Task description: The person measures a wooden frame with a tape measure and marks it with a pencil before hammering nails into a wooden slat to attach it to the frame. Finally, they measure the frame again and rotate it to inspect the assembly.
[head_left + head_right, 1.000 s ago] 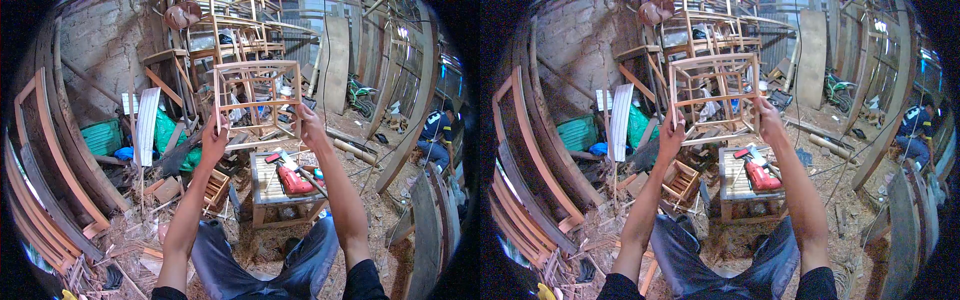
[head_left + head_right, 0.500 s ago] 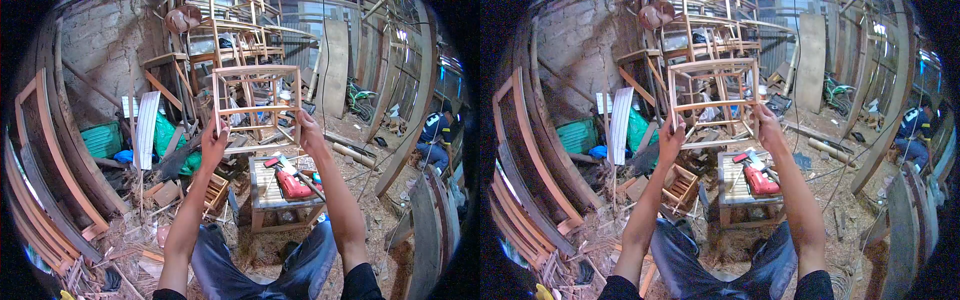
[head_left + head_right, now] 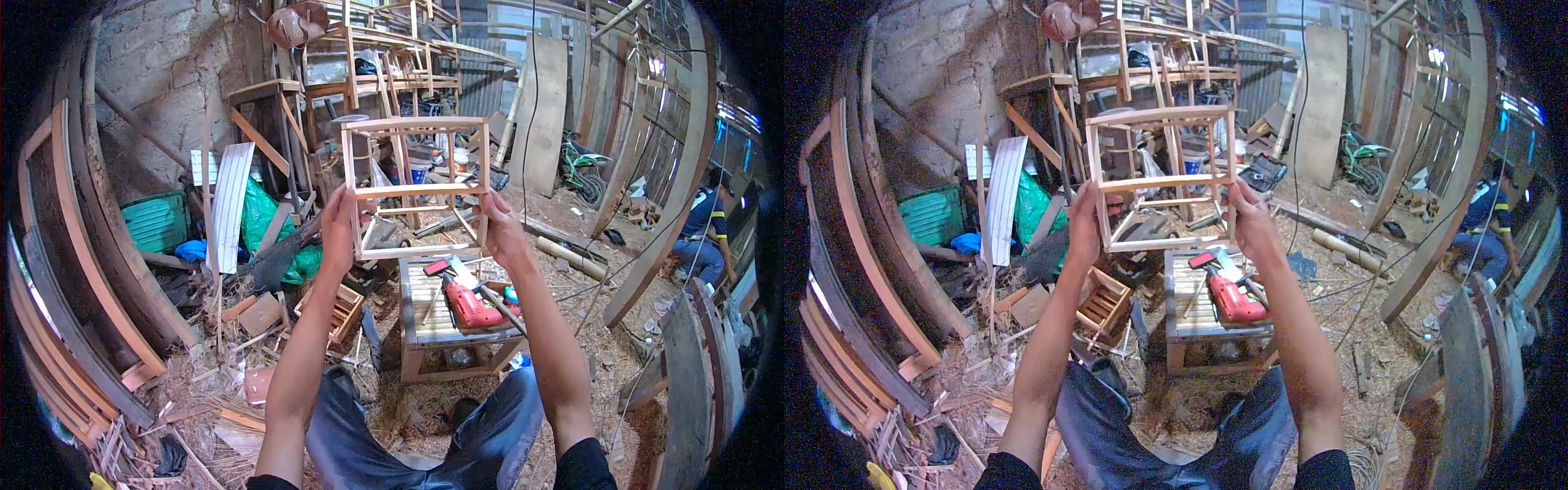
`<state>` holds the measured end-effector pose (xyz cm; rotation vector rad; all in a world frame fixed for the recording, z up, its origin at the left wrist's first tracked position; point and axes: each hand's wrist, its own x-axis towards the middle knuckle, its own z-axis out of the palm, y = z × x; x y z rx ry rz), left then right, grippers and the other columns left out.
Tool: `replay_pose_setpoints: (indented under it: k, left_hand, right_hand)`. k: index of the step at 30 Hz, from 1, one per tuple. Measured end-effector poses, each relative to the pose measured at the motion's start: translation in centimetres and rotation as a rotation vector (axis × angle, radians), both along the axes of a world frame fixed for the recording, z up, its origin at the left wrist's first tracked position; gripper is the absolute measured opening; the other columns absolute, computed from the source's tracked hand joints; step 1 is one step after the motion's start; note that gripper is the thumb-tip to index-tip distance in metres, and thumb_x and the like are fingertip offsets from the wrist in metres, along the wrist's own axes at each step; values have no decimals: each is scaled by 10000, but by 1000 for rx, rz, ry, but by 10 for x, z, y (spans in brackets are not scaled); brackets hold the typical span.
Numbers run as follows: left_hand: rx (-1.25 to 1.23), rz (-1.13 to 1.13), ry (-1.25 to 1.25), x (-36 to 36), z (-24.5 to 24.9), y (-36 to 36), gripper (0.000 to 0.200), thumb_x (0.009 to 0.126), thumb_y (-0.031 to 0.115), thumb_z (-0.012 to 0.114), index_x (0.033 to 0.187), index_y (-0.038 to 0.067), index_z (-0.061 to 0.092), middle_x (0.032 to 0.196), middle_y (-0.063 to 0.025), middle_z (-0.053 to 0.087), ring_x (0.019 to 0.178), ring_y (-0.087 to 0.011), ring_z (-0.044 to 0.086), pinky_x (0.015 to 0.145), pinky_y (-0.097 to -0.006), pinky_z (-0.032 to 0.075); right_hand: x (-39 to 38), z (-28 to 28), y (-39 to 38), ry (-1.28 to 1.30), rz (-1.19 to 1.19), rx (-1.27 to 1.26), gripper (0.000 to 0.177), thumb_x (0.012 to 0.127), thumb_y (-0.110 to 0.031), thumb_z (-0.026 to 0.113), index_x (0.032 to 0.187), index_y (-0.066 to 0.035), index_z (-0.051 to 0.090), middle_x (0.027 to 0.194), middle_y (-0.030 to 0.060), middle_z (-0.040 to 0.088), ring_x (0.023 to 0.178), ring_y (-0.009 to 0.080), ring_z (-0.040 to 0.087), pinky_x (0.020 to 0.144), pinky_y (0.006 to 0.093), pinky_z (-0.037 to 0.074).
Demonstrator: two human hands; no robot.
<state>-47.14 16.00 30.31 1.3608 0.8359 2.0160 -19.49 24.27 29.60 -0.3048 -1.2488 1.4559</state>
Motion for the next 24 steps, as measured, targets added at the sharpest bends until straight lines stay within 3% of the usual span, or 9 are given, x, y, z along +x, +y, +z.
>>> replay_pose_setpoints:
  k: [1,4,5,8,12,18,19,22,24]
  left_hand:
    - [2,-1,-2,0,1,1,360,972,299,477,1214,36,517,938,-55,631,831,-128,631,692,-238,485]
    - [48,-27,-116,6,-2,4,317,969,331,488,1052,35,563,679,13,508,588,-62,491,544,-219,398]
    - [44,-28,-120,8,-4,3,317,969,331,488,1052,35,563,679,13,508,588,-62,491,544,-219,398]
    - [43,65,-149,8,-3,2,282,969,317,495,828,74,522,615,45,402,528,-49,379,471,-224,287]
    - [74,104,-193,8,-8,1,279,964,318,503,809,87,515,603,51,379,517,-49,360,461,-220,272]
    - [58,43,-417,4,-10,1,288,956,317,508,773,95,503,601,34,423,526,-68,428,461,-225,303]
    - [65,68,-288,-3,-10,0,322,966,325,477,763,79,517,633,14,476,527,-85,431,487,-249,339]
    - [-148,213,-178,-14,-6,-7,354,972,332,456,788,49,559,673,-7,524,576,-98,464,543,-268,376]
    - [-154,281,-142,-24,-4,-6,344,966,328,464,831,32,576,710,-28,550,627,-113,489,597,-273,395]
  right_hand:
    - [-1,0,-1,23,18,16,399,891,-275,613,1225,-68,545,969,-19,563,794,78,520,648,233,481]
    - [-1,5,-11,5,-8,4,399,892,-262,614,1229,-62,541,976,-21,579,793,75,518,650,239,477]
    - [-5,6,-15,-31,-67,49,328,921,-318,577,1165,-99,594,766,-49,534,654,39,462,566,199,377]
    - [-9,10,-17,-91,-102,16,322,924,-322,571,1141,-86,603,766,-45,527,658,41,456,563,203,378]
    - [-18,12,-12,-123,-149,41,337,925,-323,570,1148,-74,602,772,-39,529,640,44,448,543,199,373]
    - [-24,28,-14,-218,-170,66,370,927,-299,571,1205,-55,584,876,-39,566,747,45,457,609,213,399]
    - [-27,28,-18,-203,-163,73,389,920,-297,584,1226,-56,574,899,-45,572,741,48,455,608,207,390]
    - [-27,40,-20,-214,-177,64,402,908,-288,603,1232,-52,572,916,-31,583,731,52,451,611,209,382]
    - [-26,49,-12,-249,-166,101,418,895,-272,622,1241,-45,561,938,-34,595,745,45,468,604,202,403]
